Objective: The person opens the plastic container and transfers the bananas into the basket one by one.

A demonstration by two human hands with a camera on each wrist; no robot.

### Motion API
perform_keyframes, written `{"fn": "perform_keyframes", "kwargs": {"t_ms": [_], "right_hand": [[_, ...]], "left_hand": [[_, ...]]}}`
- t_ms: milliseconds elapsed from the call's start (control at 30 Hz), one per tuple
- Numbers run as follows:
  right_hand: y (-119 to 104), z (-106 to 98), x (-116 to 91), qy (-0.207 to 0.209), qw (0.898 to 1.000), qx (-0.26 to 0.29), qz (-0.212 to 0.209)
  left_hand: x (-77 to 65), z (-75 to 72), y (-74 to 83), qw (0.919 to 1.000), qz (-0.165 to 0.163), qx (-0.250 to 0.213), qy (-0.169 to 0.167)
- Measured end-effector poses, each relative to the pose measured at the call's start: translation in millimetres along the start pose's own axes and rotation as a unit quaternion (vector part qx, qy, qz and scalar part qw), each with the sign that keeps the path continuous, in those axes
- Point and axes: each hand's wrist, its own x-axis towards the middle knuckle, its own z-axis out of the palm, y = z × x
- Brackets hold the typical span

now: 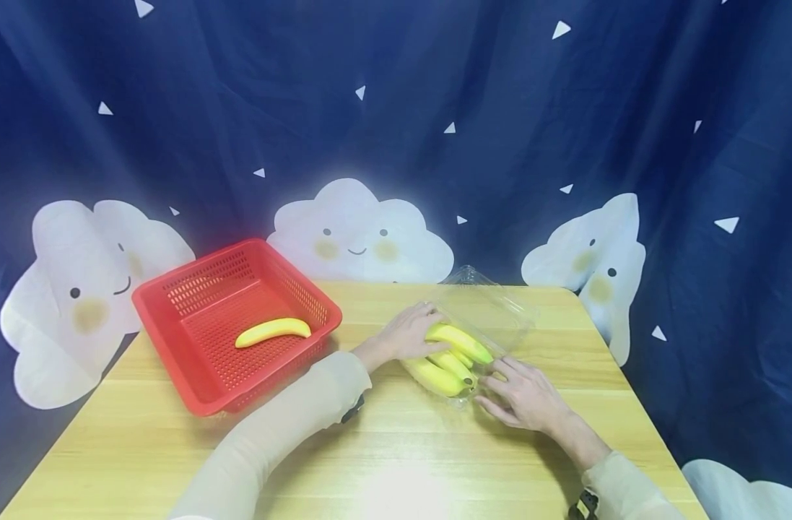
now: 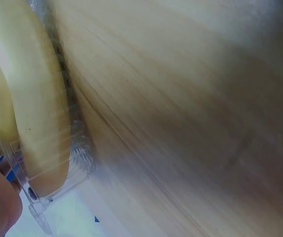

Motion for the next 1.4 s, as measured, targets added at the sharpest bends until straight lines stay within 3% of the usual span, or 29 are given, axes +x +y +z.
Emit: {"fn": "perform_keyframes", "kwargs": {"t_ms": [767,1400], "right_hand": [[-2,0,-1,-0.001,1.000,-0.003,-0.002],[-2,-1,1,0.006,1.000,-0.012,-0.001]], "left_hand": [[-2.3,-2.7,-0.3,0.9997,0.012,0.019,-0.005],[0.9,-28.5,3.1,0.9992,0.028,0.027,-0.011]]}}
